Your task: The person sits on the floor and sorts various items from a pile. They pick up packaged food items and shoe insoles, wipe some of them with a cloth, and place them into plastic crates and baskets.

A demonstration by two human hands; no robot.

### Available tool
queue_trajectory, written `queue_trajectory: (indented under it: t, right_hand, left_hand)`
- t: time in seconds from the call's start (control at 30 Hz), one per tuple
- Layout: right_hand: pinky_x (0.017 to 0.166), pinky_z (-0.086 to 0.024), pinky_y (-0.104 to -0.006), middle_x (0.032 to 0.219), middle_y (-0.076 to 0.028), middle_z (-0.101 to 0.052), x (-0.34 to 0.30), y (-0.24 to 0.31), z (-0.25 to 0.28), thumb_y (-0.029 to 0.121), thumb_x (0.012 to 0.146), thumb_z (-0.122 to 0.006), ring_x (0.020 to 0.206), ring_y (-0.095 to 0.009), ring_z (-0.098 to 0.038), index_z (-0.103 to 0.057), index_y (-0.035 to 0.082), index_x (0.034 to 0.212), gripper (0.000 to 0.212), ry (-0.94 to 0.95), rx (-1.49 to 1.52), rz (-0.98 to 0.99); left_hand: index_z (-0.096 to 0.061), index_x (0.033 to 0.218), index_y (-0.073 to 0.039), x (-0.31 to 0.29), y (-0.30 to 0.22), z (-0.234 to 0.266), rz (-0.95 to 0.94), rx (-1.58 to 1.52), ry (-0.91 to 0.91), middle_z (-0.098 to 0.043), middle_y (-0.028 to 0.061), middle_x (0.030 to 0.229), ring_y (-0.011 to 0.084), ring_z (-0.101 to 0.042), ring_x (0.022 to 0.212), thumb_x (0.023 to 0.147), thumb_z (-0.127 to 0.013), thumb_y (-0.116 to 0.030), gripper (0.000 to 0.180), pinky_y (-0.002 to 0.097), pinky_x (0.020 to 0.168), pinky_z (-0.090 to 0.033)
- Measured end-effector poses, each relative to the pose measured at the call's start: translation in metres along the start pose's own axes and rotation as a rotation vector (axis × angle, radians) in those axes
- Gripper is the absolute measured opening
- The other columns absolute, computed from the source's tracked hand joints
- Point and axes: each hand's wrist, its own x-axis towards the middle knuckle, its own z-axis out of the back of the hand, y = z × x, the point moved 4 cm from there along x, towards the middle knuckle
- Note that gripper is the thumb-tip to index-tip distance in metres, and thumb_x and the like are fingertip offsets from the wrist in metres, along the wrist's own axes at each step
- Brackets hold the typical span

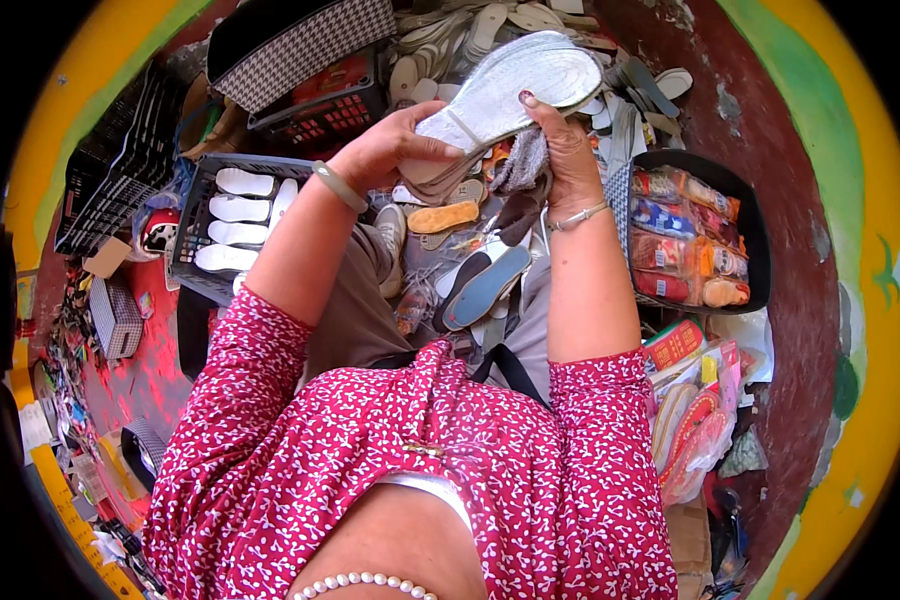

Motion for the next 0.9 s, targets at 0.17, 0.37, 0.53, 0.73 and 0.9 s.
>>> queue_trajectory:
  t: [0.17, 0.37, 0.53, 0.73, 0.9]
  right_hand:
    - [0.077, -0.050, -0.0323, 0.098, -0.010, -0.061, 0.001, 0.000, 0.003, 0.016, 0.077, -0.063, 0.086, -0.019, -0.060, -0.053, -0.001, 0.112, 0.040, -0.042, 0.039, -0.060]
    - [0.082, -0.047, -0.0297, 0.106, -0.010, -0.059, 0.007, 0.000, -0.003, 0.017, 0.081, -0.064, 0.094, -0.018, -0.059, -0.052, -0.002, 0.115, 0.041, -0.049, -0.202, 0.036]
    - [0.079, -0.048, -0.0313, 0.102, -0.011, -0.061, 0.017, -0.004, 0.009, 0.018, 0.083, -0.065, 0.089, -0.019, -0.060, -0.053, -0.004, 0.113, 0.039, -0.069, -0.135, 0.012]
    - [0.083, -0.045, -0.0302, 0.108, -0.010, -0.058, 0.028, -0.006, 0.021, 0.017, 0.082, -0.065, 0.094, -0.018, -0.057, -0.053, -0.004, 0.115, 0.041, -0.079, -0.222, 0.079]
    - [0.085, -0.042, -0.0289, 0.108, -0.010, -0.058, 0.025, -0.001, 0.014, 0.018, 0.081, -0.067, 0.095, -0.017, -0.055, -0.052, -0.005, 0.114, 0.044, -0.053, -0.456, 0.232]
  left_hand:
    - [-0.045, 0.121, 0.004, 0.013, 0.004, 0.015, -0.156, 0.104, -0.109, -0.058, 0.0112, 0.105, 0.0174, -0.058, 0.096, 0.072, -0.073, -0.010, 0.058, 0.0290, 0.084, -0.047]
    - [-0.045, 0.121, 0.001, 0.022, 0.004, 0.020, -0.217, 0.064, -0.116, -0.059, 0.0106, 0.103, 0.0166, -0.058, 0.093, 0.072, -0.073, -0.011, 0.058, 0.0281, 0.083, -0.047]
    - [-0.047, 0.122, -0.003, 0.031, 0.007, 0.014, -0.351, 0.211, -0.180, -0.054, 0.0097, 0.113, 0.0153, -0.050, 0.106, 0.076, -0.073, -0.019, 0.055, 0.0281, 0.089, -0.042]
    - [-0.057, 0.110, -0.012, 0.026, -0.003, 0.002, -0.681, 0.906, -0.125, -0.046, 0.0166, 0.121, 0.0341, -0.046, 0.112, 0.076, -0.065, -0.006, 0.035, 0.0369, 0.094, -0.039]
    - [-0.056, 0.095, -0.007, 0.025, -0.003, -0.002, -0.618, 0.929, -0.113, -0.046, 0.0197, 0.121, 0.0377, -0.045, 0.111, 0.073, -0.063, -0.005, 0.024, 0.0399, 0.093, -0.038]
